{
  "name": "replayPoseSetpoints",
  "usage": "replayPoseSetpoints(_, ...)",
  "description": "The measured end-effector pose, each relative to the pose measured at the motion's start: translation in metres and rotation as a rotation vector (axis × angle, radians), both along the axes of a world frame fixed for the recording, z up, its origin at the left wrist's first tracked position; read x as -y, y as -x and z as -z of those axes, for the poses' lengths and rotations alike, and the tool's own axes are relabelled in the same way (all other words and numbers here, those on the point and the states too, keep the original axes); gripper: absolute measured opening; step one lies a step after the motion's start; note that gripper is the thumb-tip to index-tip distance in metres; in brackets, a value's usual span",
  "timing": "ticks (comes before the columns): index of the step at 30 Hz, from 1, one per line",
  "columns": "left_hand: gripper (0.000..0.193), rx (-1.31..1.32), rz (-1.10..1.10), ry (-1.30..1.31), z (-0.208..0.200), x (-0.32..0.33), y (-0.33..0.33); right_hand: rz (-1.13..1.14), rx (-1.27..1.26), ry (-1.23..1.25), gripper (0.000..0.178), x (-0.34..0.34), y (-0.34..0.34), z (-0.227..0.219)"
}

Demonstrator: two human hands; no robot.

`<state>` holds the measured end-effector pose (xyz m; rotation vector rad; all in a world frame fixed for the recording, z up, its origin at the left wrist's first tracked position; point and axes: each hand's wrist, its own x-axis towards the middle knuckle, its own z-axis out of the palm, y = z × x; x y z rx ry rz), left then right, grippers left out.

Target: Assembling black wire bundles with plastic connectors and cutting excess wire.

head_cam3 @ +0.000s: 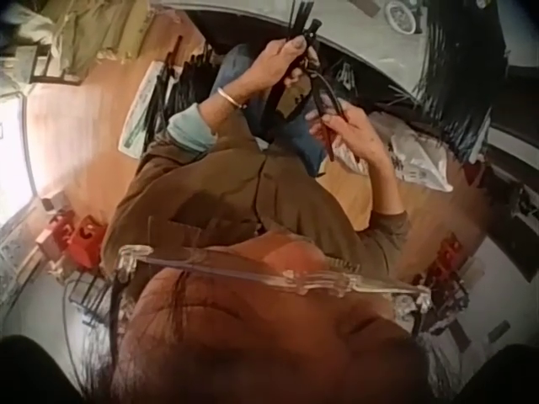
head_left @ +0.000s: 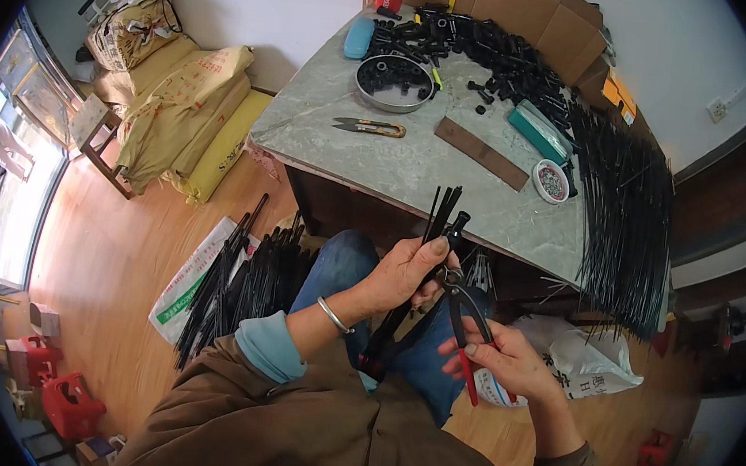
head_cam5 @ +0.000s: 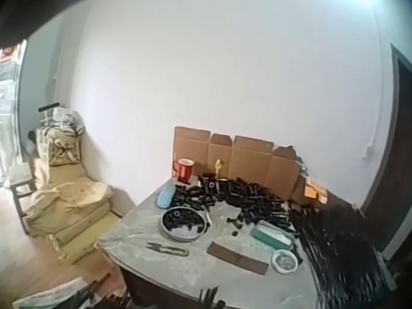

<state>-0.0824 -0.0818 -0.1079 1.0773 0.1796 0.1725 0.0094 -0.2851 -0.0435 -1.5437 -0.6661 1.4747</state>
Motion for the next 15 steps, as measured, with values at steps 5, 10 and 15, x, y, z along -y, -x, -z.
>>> replayPoseSetpoints(5, 0.056, -0.012, 0.045, -0.041, -0.0005, -0.0039, -0.0006, 0.043, 0.014, 0.000, 0.040, -0.0013, 0.0014, -0.0087)
replayPoseSetpoints(10, 0.055, 0.023, 0.087, 0.094, 0.0045, -0.0051, -0.0031, 0.027, 0.047, 0.085, 0.041, -0.0037, -0.0021, -0.0102)
replayPoseSetpoints(15, 0.055, 0.018, 0.097, 0.074, 0.0076, -0.0058, -0.0057, 0.062, 0.006, 0.073, 0.040, -0.0045, 0.0001, -0.0087)
